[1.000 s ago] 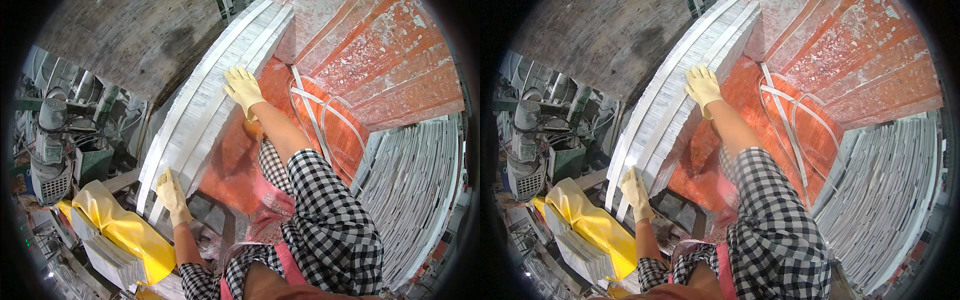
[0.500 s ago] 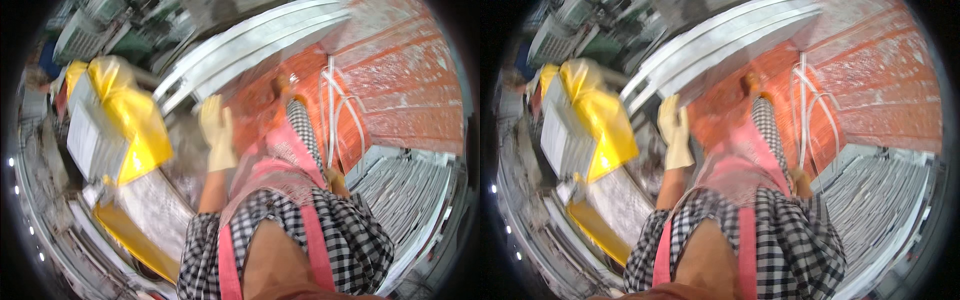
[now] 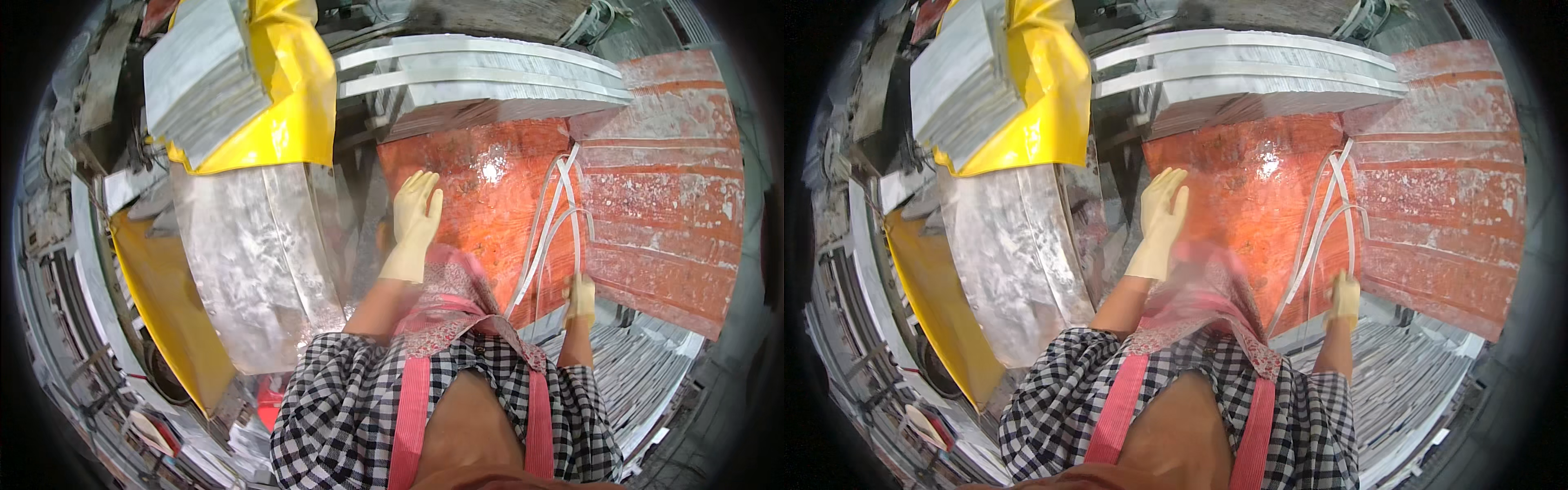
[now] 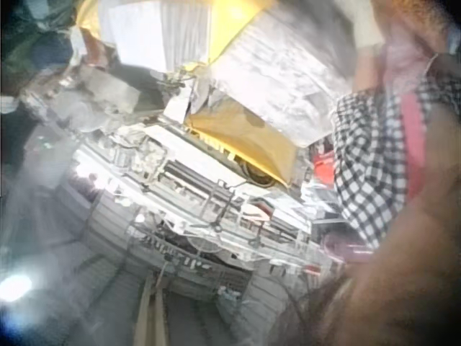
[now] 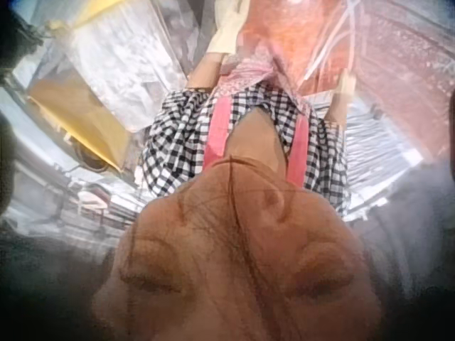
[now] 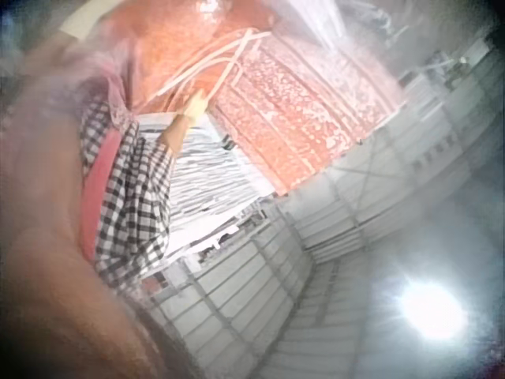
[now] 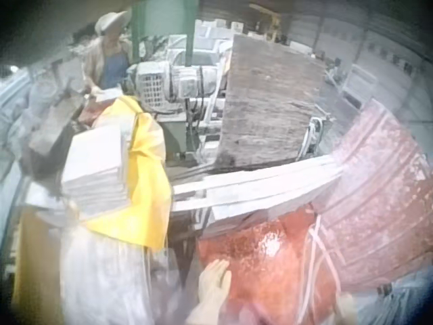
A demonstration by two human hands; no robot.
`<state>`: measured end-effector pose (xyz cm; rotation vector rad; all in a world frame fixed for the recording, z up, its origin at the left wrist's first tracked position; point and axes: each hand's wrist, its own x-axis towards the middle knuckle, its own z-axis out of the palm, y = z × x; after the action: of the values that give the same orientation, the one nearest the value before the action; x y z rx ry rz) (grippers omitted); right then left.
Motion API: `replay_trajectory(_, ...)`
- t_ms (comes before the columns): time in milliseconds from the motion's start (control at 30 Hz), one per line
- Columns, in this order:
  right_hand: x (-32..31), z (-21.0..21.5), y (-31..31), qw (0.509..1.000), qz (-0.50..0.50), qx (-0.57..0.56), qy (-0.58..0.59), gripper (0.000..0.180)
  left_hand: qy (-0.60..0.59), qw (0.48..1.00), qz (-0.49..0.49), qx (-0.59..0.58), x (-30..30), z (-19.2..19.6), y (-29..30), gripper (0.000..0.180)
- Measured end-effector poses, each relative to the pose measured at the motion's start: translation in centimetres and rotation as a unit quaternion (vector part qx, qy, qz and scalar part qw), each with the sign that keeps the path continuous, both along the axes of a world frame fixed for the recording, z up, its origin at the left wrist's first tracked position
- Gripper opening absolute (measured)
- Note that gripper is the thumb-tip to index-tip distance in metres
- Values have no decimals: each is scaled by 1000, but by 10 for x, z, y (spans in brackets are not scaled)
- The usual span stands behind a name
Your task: The person repeatedly picks up rectangular tiles from a conveyor belt and stacks them on a nearby surface. They handle the tiles one at a time, aligning them into neat piles.
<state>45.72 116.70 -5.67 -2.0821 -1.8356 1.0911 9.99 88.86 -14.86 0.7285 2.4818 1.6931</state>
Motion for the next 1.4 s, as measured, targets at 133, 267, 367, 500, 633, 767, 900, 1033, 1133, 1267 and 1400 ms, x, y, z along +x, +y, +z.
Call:
replay_trajectory(133, -130, 25, -34, 983, 179, 34, -29, 39, -13, 1000, 15, 6, 19, -12, -9, 29)
replay_trajectory(267, -148, 38, -96, 958, 286, 5, 12, 43, 11, 1000, -4, 20, 49, -2, -18, 27)
replay_trajectory(367, -80, 12, -116, 955, 290, -27, 52, 41, 47, 998, -16, 39, 84, 28, -38, 27)
replay_trajectory(500, 71, -96, -105, 958, 265, -102, 41, 41, 112, 992, -42, 46, 140, 93, -123, 27)
replay_trajectory(633, 174, -234, -97, 911, 160, -322, 203, 45, 186, 978, 88, -40, 219, 167, -273, 26)
replay_trajectory(767, 138, -210, -98, 921, 220, -307, 94, 54, 139, 952, 270, -41, 291, 202, -376, 26)
replay_trajectory(900, 69, -42, -176, 921, 308, -126, 204, 57, -111, 891, 422, 127, 339, 192, -494, 29)
replay_trajectory(1033, 36, 122, -314, 888, 290, -25, 355, 51, -150, 779, 537, 286, 398, 182, -670, 29)
replay_trajectory(1133, -2, 183, -392, 852, 328, -6, 407, 47, -176, 708, 602, 323, 424, 173, -798, 33)
replay_trajectory(1267, -58, 197, -471, 803, 353, -27, 479, 43, -169, 654, 672, 305, 413, 160, -927, 48)
replay_trajectory(1400, -94, 194, -572, 817, 338, -18, 467, 45, -161, 603, 727, 286, 363, 143, -1040, 53)
